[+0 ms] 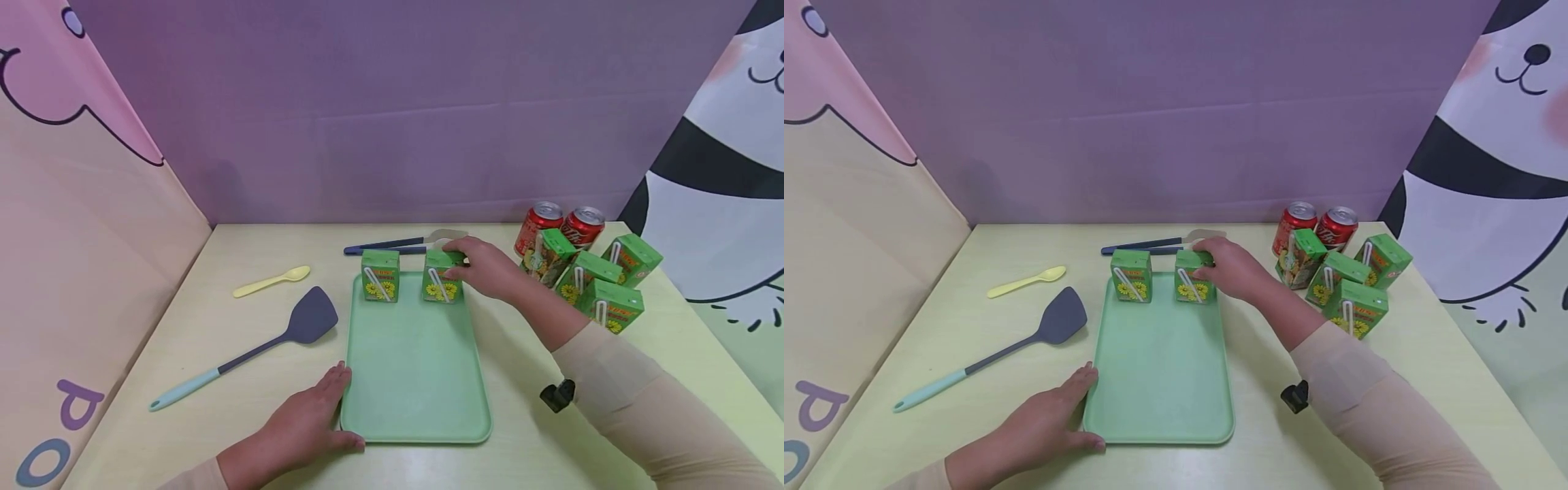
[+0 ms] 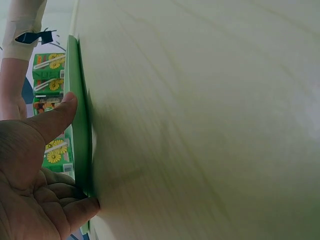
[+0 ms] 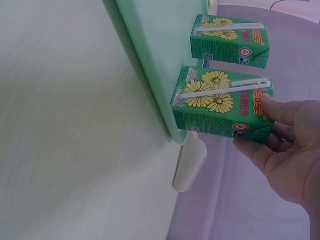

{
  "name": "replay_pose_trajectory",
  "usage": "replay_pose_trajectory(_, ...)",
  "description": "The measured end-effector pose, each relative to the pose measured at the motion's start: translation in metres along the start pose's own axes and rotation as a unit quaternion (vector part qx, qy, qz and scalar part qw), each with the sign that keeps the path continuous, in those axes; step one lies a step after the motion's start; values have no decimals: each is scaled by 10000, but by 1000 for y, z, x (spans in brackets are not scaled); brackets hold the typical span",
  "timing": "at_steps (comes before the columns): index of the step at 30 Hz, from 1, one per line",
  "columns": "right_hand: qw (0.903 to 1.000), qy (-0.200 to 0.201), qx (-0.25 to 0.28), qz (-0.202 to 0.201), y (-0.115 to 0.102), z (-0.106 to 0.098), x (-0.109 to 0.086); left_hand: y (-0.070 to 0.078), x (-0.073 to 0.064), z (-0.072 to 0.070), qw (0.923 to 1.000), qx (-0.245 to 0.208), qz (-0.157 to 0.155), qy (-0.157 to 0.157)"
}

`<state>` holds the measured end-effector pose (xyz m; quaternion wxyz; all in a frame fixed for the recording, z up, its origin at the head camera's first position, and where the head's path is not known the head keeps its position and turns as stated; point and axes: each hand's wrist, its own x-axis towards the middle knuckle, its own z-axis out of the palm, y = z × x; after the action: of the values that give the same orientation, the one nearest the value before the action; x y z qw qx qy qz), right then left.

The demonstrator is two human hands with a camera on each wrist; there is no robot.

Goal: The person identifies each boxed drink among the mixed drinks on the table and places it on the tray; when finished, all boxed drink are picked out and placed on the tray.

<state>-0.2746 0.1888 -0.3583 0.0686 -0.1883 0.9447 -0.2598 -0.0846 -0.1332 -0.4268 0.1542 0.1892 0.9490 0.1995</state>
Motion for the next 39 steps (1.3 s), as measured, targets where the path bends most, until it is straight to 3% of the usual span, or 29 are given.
replay_pose_trajectory(13, 9994, -310, 25, -174, 4, -2, 1, 2, -2, -1, 10000, -45, -15, 19)
replay_pose_trajectory(18, 9998, -148, 2, -143, 9, -19, -6, 3, -2, -1, 10000, -28, 13, 47)
replay_pose_trajectory(23, 9984, 255, -264, 440, 22, -57, -17, 3, -2, -2, 10000, -31, -4, 20)
replay_pose_trajectory(29, 9870, 337, -1107, 1115, 45, -96, -28, 3, -2, -2, 10000, 30, 41, 59)
replay_pose_trajectory(33, 9766, 269, -1540, 1479, 66, -103, -33, 3, -3, -1, 9999, 29, 97, 136)
replay_pose_trajectory(39, 9648, -111, -1559, 2116, 85, -99, -38, 3, -2, -2, 10000, 30, 75, 53)
